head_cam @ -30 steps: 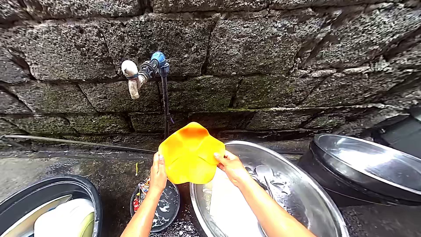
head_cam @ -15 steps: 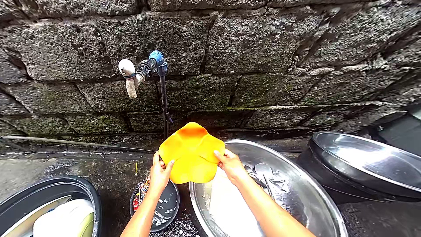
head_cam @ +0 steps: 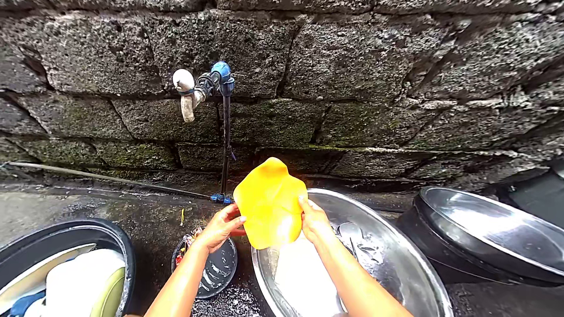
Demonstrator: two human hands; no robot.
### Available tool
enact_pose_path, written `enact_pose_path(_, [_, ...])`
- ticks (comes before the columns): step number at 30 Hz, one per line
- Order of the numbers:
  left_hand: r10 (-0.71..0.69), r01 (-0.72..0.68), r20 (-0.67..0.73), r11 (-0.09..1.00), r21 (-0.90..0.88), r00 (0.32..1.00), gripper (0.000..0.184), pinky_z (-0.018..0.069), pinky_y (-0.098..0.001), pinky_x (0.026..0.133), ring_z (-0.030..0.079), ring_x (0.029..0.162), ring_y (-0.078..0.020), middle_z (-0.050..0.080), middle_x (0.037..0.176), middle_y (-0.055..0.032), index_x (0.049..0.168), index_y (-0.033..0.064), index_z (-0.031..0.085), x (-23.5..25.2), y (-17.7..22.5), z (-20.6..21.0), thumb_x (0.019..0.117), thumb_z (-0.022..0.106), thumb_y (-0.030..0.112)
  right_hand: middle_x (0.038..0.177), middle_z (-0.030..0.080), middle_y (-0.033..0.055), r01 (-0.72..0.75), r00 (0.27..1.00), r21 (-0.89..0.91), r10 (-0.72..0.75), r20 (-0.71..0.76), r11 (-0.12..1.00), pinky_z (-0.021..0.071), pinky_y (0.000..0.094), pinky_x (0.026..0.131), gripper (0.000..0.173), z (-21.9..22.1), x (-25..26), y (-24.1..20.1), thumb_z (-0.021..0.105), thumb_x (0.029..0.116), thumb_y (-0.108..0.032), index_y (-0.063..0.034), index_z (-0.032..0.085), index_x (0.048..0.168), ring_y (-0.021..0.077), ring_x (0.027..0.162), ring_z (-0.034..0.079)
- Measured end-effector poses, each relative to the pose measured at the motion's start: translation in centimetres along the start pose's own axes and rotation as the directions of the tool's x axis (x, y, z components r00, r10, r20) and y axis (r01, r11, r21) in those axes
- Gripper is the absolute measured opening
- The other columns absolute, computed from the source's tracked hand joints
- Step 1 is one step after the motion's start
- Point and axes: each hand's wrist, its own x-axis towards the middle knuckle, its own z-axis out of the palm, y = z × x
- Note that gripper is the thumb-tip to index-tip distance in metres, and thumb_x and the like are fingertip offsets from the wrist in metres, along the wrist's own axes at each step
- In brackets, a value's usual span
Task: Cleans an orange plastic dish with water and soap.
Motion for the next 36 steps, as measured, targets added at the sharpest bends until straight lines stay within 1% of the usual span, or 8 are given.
enact_pose_path(6, [0.003, -0.02, -0.162, 0.995, -0.102, 0.987, 0.044, 0.0593, -0.0385, 0.08, 0.07, 0.092, -0.0207, 0.066, 0.119, -0.0159, 0.152, 0.0074, 0.039, -1.6, 1.3, 2.0, 0.1085, 0.046, 0.014, 0.134, 0.057, 0.0256, 0.106, 0.972, -0.524, 0.024, 0.236, 0.845, 0.0539, 0.0576, 0.093, 0.08, 1.0, 0.1, 1.9, 0.078, 0.0932, -0.023, -0.0071, 0.028, 0.154, 0.0376, 0.114, 0.064])
enact_pose_path(12, [0.079, -0.03, -0.328, 0.988, 0.152, 0.941, 0.047, 0.0559, -0.0504, 0.09, 0.068, 0.106, -0.0324, 0.065, 0.124, -0.0253, 0.147, 0.0, 0.046, -3.2, 2.8, 0.5, 0.1009, 0.054, 0.003, 0.103, 0.066, 0.0211, 0.256, 0.946, -0.642, -0.05, 0.321, 0.723, 0.058, 0.0469, 0.078, 0.036, 2.4, 0.2, 2.6, 0.049, 0.1101, -0.025, 0.0014, 0.054, 0.134, 0.0258, 0.085, 0.069])
enact_pose_path(15, [0.368, -0.115, -0.267, 0.751, 0.65, 0.891, 0.04, 0.0533, -0.0595, 0.093, 0.069, 0.106, -0.0395, 0.07, 0.115, -0.0269, 0.14, -0.0019, 0.056, -5.9, 5.0, 0.4, 0.1015, 0.053, 0.005, 0.084, 0.067, 0.0095, 0.392, 0.876, -0.672, -0.031, 0.481, 0.628, 0.0577, 0.0288, 0.066, 0.04, 3.1, 0.4, 3.7, 0.035, 0.1135, -0.029, 0.0041, 0.056, 0.123, 0.0104, 0.069, 0.067])
enact_pose_path(19, [0.477, -0.042, -0.158, 0.382, 0.923, 0.864, 0.042, 0.0567, -0.0575, 0.089, 0.071, 0.104, -0.0391, 0.072, 0.114, -0.023, 0.147, 0.0051, 0.054, -8.4, 7.7, -0.7, 0.1051, 0.049, 0.006, 0.096, 0.069, 0.0194, 0.562, 0.75, -0.662, 0.032, 0.661, 0.496, 0.0573, 0.0433, 0.08, 0.035, 4.1, 0.1, 5.4, 0.048, 0.1069, -0.016, 0.0059, 0.057, 0.132, 0.0235, 0.083, 0.069])
enact_pose_path(23, [0.429, 0.135, -0.21, 0.199, 0.971, 0.878, 0.05, 0.0563, -0.0592, 0.089, 0.07, 0.107, -0.041, 0.069, 0.123, -0.0221, 0.155, 0.0144, 0.045, -12.0, 8.5, -6.2, 0.106, 0.047, 0.005, 0.104, 0.071, 0.022, 0.664, 0.646, -0.649, 0.152, 0.748, 0.371, 0.0552, 0.0519, 0.089, 0.034, 4.6, 0.2, 5.8, 0.053, 0.1038, -0.014, 0.0034, 0.059, 0.133, 0.0314, 0.093, 0.07])
enact_pose_path(28, [0.564, 0.342, -0.353, 0.13, 0.931, 0.747, 0.05, 0.0498, -0.0592, 0.103, 0.063, 0.123, -0.0432, 0.064, 0.134, -0.0251, 0.148, 0.0113, 0.055, -20.3, 5.0, -18.5, 0.1009, 0.051, -0.005, 0.123, 0.066, 0.0256, 0.634, 0.621, -0.687, 0.297, 0.726, 0.354, 0.0515, 0.0491, 0.098, 0.035, 4.7, -0.3, 4.4, 0.054, 0.1057, -0.014, 0.0021, 0.058, 0.137, 0.0337, 0.108, 0.067])
enact_pose_path(33, [0.611, 0.476, -0.355, -0.041, 0.878, 0.708, 0.048, 0.0388, -0.0683, 0.11, 0.052, 0.134, -0.0504, 0.058, 0.14, -0.0309, 0.136, 0.0067, 0.066, -27.3, -1.9, -28.4, 0.0918, 0.061, -0.011, 0.131, 0.065, 0.0222, 0.633, 0.638, -0.681, 0.251, 0.728, 0.367, 0.051, 0.0469, 0.103, 0.037, 3.0, -1.5, 0.0, 0.058, 0.1048, -0.012, -0.0008, 0.058, 0.14, 0.0308, 0.116, 0.066])
enact_pose_path(36, [0.565, 0.456, -0.364, -0.024, 0.889, 0.74, 0.041, 0.0327, -0.0678, 0.115, 0.046, 0.138, -0.0536, 0.053, 0.143, -0.0342, 0.137, 0.0025, 0.064, -29.5, -6.4, -31.9, 0.0969, 0.055, -0.004, 0.131, 0.065, 0.0182, 0.551, 0.764, -0.679, 0.034, 0.644, 0.486, 0.0532, 0.0451, 0.101, 0.036, -0.7, -3.9, -6.0, 0.057, 0.1037, -0.006, -0.0012, 0.057, 0.139, 0.027, 0.116, 0.067])
